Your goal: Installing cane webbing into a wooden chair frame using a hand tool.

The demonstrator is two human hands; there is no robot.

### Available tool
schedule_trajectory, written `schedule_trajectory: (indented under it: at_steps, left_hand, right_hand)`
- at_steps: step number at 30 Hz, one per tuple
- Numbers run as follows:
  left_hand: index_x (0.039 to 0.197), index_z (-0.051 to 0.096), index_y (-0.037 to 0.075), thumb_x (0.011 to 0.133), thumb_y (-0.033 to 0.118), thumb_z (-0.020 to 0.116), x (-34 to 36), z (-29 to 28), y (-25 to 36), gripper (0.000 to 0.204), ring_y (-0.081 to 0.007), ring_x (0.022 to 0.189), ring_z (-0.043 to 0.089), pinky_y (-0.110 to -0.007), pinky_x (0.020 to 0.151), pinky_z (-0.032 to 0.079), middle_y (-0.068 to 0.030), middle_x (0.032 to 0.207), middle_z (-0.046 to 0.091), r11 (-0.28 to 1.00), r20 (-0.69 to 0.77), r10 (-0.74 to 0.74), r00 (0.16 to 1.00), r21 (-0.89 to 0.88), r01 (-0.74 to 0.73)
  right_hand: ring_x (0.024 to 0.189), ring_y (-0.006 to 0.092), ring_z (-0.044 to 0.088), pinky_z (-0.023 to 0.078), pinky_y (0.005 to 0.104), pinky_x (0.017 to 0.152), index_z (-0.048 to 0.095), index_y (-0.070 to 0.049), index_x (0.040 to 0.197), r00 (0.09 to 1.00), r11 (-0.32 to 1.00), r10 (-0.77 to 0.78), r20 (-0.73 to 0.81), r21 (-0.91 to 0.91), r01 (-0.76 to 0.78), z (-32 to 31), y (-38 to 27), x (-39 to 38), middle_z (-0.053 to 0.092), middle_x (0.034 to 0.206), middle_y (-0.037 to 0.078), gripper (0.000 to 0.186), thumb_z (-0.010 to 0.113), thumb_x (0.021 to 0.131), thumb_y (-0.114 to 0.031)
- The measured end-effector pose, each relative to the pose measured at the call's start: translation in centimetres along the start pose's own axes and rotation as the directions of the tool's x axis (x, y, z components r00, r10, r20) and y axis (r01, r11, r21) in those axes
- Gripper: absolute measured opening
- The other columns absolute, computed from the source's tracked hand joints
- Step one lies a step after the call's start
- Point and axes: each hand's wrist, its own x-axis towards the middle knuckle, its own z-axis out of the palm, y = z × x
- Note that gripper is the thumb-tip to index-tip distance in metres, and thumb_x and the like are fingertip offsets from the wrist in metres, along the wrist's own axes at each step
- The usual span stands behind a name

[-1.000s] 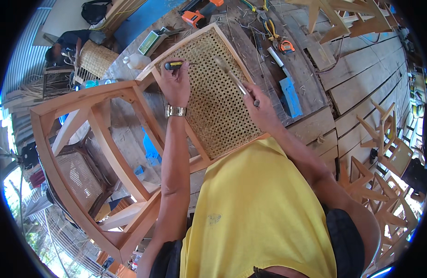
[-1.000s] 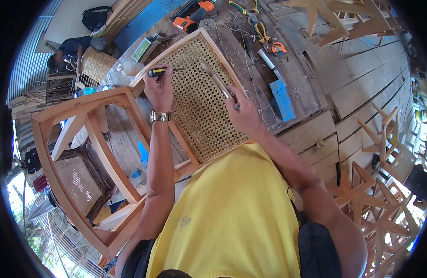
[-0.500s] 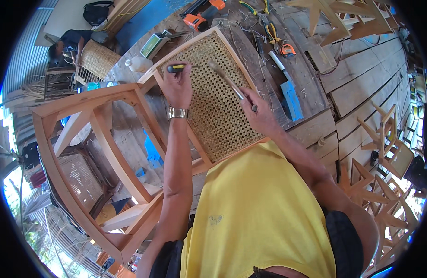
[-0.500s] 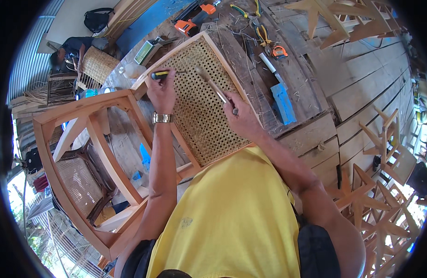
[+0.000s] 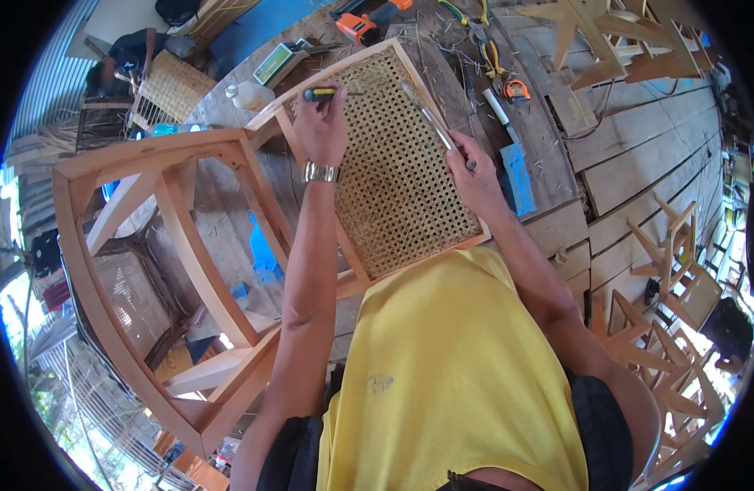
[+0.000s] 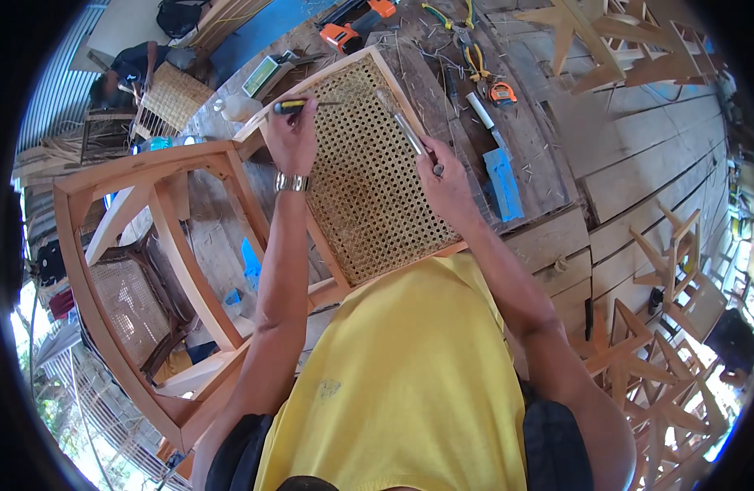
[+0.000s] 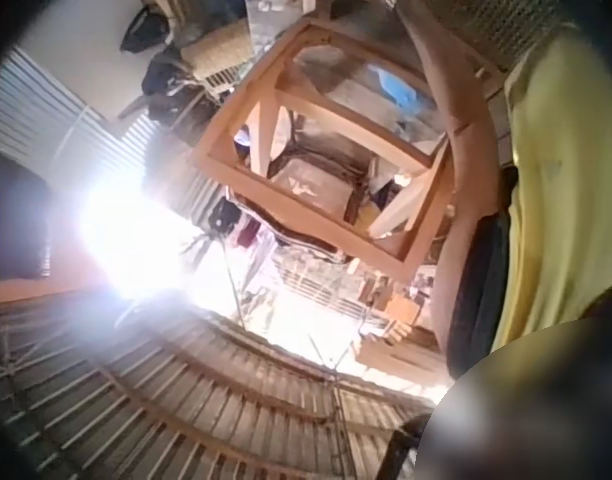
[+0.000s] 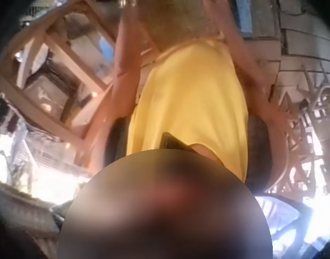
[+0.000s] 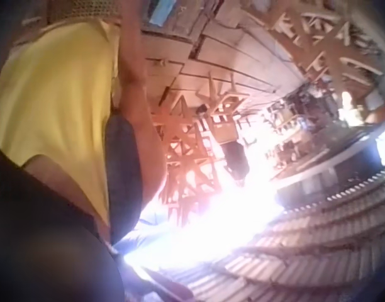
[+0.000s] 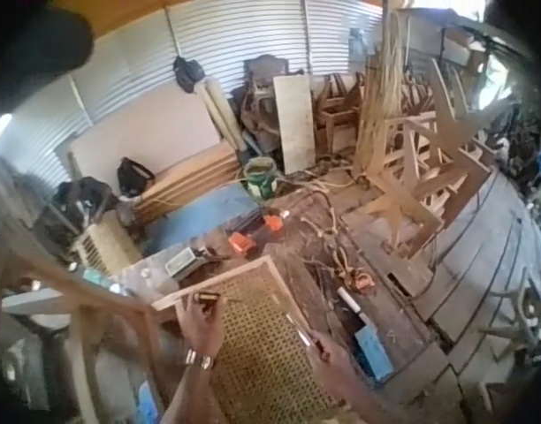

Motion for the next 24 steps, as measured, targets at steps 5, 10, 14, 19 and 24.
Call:
schedule_trajectory:
  at_steps: [5, 10, 14, 19, 24]
  left_hand:
    - [0.099, 0.067, 0.008, 0.091, 0.019, 0.076, 0.7, 0.4, 0.7, 0.016, -0.0085, 0.072, 0.064, -0.026, 0.069, 0.052, -0.0005, 0.084, 0.070, 0.985, 0.157, -0.007, 0.988, 0.172, -0.020]
    - [0.099, 0.067, 0.010, 0.089, 0.019, 0.077, 0.5, 0.8, 0.1, 0.016, -0.0100, 0.070, 0.063, -0.026, 0.067, 0.050, -0.0020, 0.082, 0.068, 1.000, 0.086, 0.014, 0.996, 0.026, -0.017]
    - [0.099, 0.064, 0.008, 0.088, 0.018, 0.076, 0.9, 0.9, -0.2, 0.019, -0.0214, 0.075, 0.073, -0.033, 0.067, 0.055, -0.0104, 0.083, 0.072, 0.987, 0.106, 0.052, 0.993, 0.149, -0.068]
    - [0.101, 0.063, 0.010, 0.089, 0.015, 0.075, -0.5, -0.2, -0.1, 0.018, -0.0206, 0.077, 0.073, -0.031, 0.069, 0.056, -0.0094, 0.084, 0.072, 1.000, 0.062, 0.025, 0.998, 0.016, -0.026]
    - [0.107, 0.062, 0.005, 0.093, 0.012, 0.074, -3.7, -2.6, 0.5, 0.020, -0.0057, 0.088, 0.065, -0.023, 0.078, 0.053, -0.0024, 0.099, 0.073, 0.980, 0.005, -0.053, 0.999, -0.189, 0.053]
  right_hand:
    - [0.075, 0.0071, 0.054, 0.046, 0.0255, 0.069, 0.057, -0.002, 0.135, 1.000, 1.000, -0.008, 0.024, -0.017, 0.008, 0.9, -1.5, 0.9, 0.059, 0.081, 0.001, 0.037, 0.056, 0.102, -0.019]
    - [0.076, 0.0073, 0.055, 0.046, 0.0262, 0.069, 0.056, -0.002, 0.135, 0.992, 0.992, -0.127, -0.001, -0.010, 0.127, 2.0, -1.2, 1.8, 0.060, 0.082, 0.001, 0.038, 0.055, 0.102, -0.018]
    - [0.075, 0.0075, 0.055, 0.046, 0.0262, 0.069, 0.056, -0.001, 0.135, 0.995, 0.997, -0.073, 0.066, 0.012, 0.073, 2.3, -2.2, 2.4, 0.060, 0.083, 0.001, 0.037, 0.055, 0.102, -0.018]
    - [0.069, 0.0046, 0.049, 0.041, 0.0222, 0.060, 0.056, -0.001, 0.134, 0.988, 0.994, -0.101, 0.117, 0.049, 0.095, 0.4, -1.5, 1.3, 0.057, 0.082, -0.001, 0.036, 0.055, 0.102, -0.016]
    - [0.062, 0.0017, 0.044, 0.035, 0.0190, 0.053, 0.054, -0.003, 0.137, 0.992, 0.994, 0.019, 0.123, 0.103, -0.032, -2.8, 0.5, -2.0, 0.055, 0.080, -0.001, 0.036, 0.054, 0.103, -0.014]
